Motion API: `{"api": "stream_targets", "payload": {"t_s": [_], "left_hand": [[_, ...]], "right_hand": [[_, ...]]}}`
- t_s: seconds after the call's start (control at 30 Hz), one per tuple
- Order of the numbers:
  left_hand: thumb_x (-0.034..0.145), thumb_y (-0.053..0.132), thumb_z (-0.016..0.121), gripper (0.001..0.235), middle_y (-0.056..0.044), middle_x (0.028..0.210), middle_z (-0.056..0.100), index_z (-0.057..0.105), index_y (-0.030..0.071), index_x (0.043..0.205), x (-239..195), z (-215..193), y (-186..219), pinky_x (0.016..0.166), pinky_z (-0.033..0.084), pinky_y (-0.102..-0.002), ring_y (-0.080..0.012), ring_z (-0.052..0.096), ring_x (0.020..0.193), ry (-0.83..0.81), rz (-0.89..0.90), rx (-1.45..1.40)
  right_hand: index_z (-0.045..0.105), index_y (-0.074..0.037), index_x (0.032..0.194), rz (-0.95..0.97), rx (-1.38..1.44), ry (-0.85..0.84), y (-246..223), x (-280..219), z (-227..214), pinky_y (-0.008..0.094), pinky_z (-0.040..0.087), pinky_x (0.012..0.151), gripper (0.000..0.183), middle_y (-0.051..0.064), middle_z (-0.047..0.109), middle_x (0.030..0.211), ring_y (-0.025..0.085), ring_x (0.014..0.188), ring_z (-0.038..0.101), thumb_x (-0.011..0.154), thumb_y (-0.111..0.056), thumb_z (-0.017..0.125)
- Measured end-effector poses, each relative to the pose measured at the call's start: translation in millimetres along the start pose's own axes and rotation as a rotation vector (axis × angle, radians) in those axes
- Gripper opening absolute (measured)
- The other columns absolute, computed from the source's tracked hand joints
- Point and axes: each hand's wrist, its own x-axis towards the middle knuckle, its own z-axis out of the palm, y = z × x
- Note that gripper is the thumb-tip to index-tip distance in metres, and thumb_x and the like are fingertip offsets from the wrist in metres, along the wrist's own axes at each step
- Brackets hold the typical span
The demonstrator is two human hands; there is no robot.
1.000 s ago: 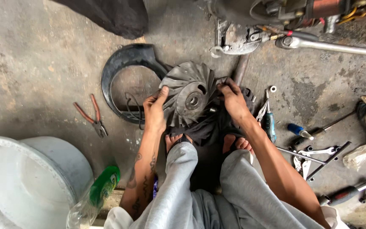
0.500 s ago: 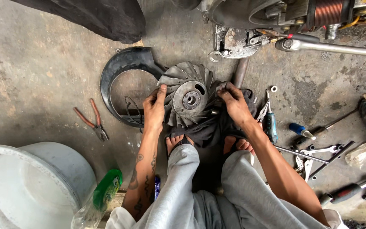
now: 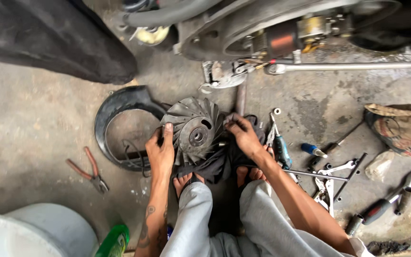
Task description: The person works on a disassembled motorcycle engine, using their hands to adjust small components and wires within the exposed cylinder head area. They also handle a fan-like metal part, placing it on the floor before returning to the engine.
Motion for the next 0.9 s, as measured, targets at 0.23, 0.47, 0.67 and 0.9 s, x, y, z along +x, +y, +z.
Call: {"api": "stream_targets", "payload": {"t_s": [0.23,0.47,0.67,0.9], "left_hand": [[0.089,0.051,0.074,0.045,-0.015,0.103,0.068,0.075,0.013,0.113,26.2,4.5,-25.0,0.093,0.05,-0.043,-0.0337,0.065,0.108,0.009,0.073,0.219],[0.086,0.045,0.08,0.041,-0.016,0.099,0.067,0.076,0.011,0.11,26.6,0.0,-21.3,0.091,0.05,-0.041,-0.0326,0.066,0.103,0.025,0.123,0.203],[0.084,0.032,0.083,0.048,-0.021,0.101,0.066,0.071,0.0,0.118,20.2,-0.2,-26.8,0.093,0.05,-0.039,-0.0322,0.065,0.104,0.05,0.265,0.11],[0.079,0.024,0.089,0.043,-0.016,0.098,0.066,0.073,0.004,0.114,11.5,-2.4,-17.4,0.088,0.052,-0.041,-0.035,0.068,0.096,0.199,0.629,0.093]], "right_hand": [[0.07,-0.011,0.097,-0.012,-0.162,-0.057,-11.8,-7.6,5.1,0.034,0.052,0.084,0.01,0.005,0.068,0.086,0.015,0.086,0.064,0.088,-0.01,0.068],[0.068,-0.01,0.093,-0.031,-0.16,-0.051,-34.9,-16.9,13.9,0.036,0.051,0.083,0.011,0.006,0.064,0.08,0.017,0.081,0.062,0.085,-0.005,0.062],[0.068,-0.007,0.093,-0.045,-0.127,-0.04,-22.0,-16.4,-1.1,0.037,0.049,0.086,0.01,0.008,0.062,0.084,0.019,0.085,0.059,0.086,-0.008,0.061],[0.067,-0.01,0.095,0.003,-0.058,-0.024,-40.6,-16.1,3.1,0.033,0.048,0.085,0.013,0.002,0.058,0.085,0.016,0.084,0.056,0.086,-0.01,0.059]]}}
